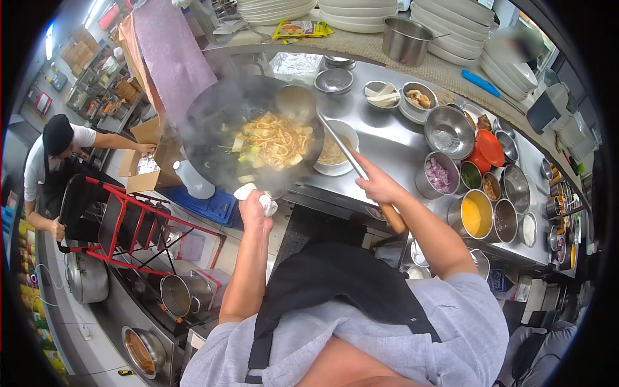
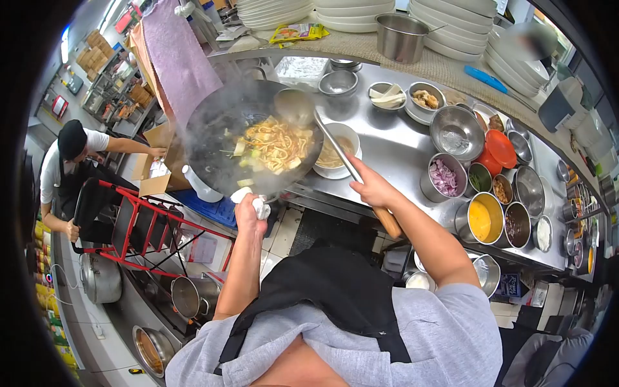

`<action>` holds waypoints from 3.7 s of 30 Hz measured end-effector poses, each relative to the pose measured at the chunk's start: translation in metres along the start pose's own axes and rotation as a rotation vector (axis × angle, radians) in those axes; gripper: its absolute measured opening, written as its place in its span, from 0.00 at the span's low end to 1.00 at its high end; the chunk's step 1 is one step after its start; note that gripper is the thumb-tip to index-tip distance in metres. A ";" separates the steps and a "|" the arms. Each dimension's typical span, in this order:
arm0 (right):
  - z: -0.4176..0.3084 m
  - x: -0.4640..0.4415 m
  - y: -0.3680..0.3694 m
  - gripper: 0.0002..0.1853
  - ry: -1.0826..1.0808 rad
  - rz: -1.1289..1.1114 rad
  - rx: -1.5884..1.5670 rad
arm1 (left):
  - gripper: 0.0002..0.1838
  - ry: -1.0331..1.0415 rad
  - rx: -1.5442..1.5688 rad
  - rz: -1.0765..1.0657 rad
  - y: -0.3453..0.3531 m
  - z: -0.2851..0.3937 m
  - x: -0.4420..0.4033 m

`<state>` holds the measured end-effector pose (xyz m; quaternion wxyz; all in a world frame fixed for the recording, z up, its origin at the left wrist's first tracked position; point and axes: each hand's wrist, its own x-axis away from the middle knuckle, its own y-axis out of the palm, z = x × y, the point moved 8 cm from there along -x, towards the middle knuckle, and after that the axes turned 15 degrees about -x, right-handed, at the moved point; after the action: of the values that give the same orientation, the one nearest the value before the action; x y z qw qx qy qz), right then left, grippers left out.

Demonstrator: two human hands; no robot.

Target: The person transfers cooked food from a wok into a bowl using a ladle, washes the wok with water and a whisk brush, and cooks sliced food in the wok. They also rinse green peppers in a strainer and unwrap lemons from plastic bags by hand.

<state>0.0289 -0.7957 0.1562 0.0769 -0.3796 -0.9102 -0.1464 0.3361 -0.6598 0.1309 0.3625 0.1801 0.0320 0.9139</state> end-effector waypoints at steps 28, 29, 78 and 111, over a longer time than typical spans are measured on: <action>-0.174 0.080 -0.061 0.43 0.015 0.063 1.869 | 0.10 0.138 -0.089 0.069 0.023 0.026 0.012; -0.178 0.077 -0.059 0.43 0.013 0.065 1.868 | 0.10 0.153 -0.091 0.068 0.024 0.027 0.012; -0.049 -0.085 0.009 0.45 -0.234 0.155 0.907 | 0.07 0.117 0.073 0.101 0.062 0.034 0.015; -0.061 -0.016 -0.047 0.51 -0.153 0.111 1.434 | 0.02 -0.094 0.036 0.006 0.018 0.037 0.007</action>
<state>0.0078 -0.8577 0.1998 0.2506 -0.2904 -0.7647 0.5178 0.3325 -0.6710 0.1712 0.3574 0.2292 0.0309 0.9049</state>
